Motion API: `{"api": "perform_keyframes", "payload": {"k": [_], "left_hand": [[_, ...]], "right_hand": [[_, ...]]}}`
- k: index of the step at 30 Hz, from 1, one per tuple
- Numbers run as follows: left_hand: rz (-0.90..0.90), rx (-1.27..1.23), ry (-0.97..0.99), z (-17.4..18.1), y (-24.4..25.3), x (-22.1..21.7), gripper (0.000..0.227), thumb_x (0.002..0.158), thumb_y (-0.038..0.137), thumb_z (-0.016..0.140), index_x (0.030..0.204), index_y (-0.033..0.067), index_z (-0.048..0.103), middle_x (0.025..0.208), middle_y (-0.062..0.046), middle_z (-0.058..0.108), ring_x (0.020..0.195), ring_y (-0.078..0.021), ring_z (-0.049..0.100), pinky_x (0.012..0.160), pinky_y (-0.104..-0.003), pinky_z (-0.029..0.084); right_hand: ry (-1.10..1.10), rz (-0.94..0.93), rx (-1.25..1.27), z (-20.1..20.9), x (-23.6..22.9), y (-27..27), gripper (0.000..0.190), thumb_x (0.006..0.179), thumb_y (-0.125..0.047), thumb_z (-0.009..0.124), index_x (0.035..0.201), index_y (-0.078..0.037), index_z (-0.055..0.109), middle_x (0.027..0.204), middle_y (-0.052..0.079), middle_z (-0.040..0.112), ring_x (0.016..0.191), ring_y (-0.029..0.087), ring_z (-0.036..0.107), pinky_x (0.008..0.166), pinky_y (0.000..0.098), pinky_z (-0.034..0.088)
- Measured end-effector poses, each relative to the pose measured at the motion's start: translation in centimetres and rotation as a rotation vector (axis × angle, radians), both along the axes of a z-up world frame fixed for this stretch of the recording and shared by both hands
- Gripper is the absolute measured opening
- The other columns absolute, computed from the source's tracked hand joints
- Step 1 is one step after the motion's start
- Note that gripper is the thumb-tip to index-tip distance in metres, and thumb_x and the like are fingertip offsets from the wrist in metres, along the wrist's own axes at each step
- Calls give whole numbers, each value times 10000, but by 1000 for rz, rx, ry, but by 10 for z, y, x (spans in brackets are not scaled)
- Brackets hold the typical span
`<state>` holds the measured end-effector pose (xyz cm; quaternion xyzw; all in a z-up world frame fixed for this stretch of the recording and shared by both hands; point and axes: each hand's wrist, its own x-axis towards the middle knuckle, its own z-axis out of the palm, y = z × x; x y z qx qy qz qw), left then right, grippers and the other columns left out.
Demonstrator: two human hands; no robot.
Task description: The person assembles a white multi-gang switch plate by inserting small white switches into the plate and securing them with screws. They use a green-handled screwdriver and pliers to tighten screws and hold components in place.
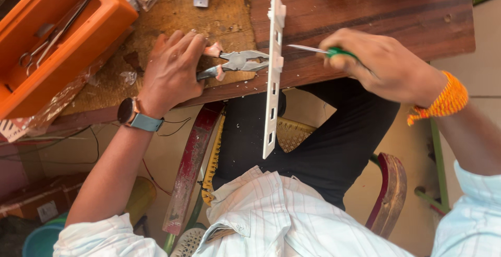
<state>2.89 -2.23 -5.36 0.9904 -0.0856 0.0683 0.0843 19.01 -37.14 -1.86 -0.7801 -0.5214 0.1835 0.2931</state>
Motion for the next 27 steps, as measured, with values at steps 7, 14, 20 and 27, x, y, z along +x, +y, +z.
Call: {"api": "perform_keyframes", "payload": {"k": [7,14,20,27], "left_hand": [[-7,29,12,-8,3,-4,499,619,-4,701,1093,66,562,1048,-67,615,1041,-290,571,851,-425,438],[7,9,-99,-5,2,-19,578,659,70,773,1209,98,597,1146,-55,627,1111,-268,561,912,-415,439],[218,108,-273,13,-11,-27,481,791,353,836,1169,139,629,1086,-92,630,1025,-281,545,813,-464,420],[456,-676,247,46,-35,-17,456,1016,144,578,1457,174,465,1136,-126,627,975,-272,649,866,-460,528]], "right_hand": [[-579,417,183,16,-37,32,416,888,-58,616,1270,-205,689,1349,39,720,867,129,693,646,252,526],[-730,549,138,17,-36,61,147,876,-144,704,1022,-152,682,989,-41,707,820,128,658,649,304,523],[15,-143,827,6,-6,14,213,976,-326,643,1097,-151,665,937,-25,725,778,149,667,624,302,546],[1682,-47,1422,-79,4,10,205,1043,-226,629,1170,-67,607,909,63,681,762,120,696,666,225,574]]}}
